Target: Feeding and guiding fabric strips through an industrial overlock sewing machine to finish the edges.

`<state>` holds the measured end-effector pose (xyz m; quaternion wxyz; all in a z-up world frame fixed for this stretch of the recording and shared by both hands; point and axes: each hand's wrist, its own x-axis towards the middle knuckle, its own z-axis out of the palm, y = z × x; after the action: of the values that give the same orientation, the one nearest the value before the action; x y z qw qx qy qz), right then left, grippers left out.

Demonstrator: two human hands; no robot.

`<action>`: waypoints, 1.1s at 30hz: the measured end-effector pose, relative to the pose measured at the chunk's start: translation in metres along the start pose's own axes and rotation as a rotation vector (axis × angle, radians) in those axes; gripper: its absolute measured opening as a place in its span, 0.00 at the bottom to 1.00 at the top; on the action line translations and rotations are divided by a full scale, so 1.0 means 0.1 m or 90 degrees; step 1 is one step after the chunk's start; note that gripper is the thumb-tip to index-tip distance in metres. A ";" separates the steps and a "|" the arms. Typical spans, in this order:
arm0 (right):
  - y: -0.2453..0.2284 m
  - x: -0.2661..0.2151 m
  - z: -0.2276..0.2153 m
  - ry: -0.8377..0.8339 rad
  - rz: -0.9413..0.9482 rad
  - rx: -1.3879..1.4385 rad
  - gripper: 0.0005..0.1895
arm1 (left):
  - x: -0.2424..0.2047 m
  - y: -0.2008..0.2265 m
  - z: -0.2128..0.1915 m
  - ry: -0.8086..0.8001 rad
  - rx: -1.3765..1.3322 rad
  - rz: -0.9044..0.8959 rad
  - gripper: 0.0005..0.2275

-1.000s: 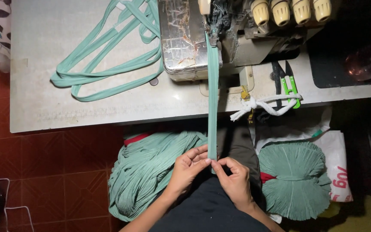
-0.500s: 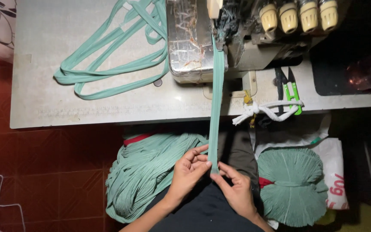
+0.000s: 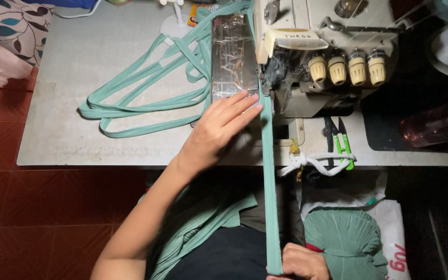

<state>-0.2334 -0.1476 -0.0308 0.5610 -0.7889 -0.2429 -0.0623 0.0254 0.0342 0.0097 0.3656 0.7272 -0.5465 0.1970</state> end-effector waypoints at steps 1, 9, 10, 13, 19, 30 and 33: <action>0.05 -0.05 0.00 -0.020 0.018 0.002 0.06 | 0.01 -0.13 0.09 -0.019 0.010 0.021 0.16; 0.26 -0.03 0.25 0.210 0.199 -0.098 0.20 | 0.00 -0.21 0.28 -0.041 0.105 0.048 0.16; 0.29 -0.01 0.26 0.225 0.229 -0.091 0.19 | 0.00 -0.21 0.27 -0.044 0.109 0.049 0.15; 0.34 0.09 0.26 0.274 0.235 -0.106 0.17 | -0.01 -0.22 0.27 -0.065 0.135 0.056 0.15; 0.40 0.40 0.24 0.329 0.262 -0.075 0.15 | -0.01 -0.20 0.25 -0.073 0.160 0.064 0.15; 0.59 0.88 0.10 0.407 0.263 0.024 0.13 | 0.05 -0.19 0.14 -0.073 0.206 0.107 0.13; 0.64 1.04 0.03 0.418 0.260 0.033 0.11 | 0.09 -0.19 0.10 -0.071 0.219 0.125 0.12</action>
<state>-0.1142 -0.1287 -0.0485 0.6295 -0.7448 0.1102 -0.1921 0.0448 0.0230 0.0036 0.1841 0.7318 -0.5928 0.2813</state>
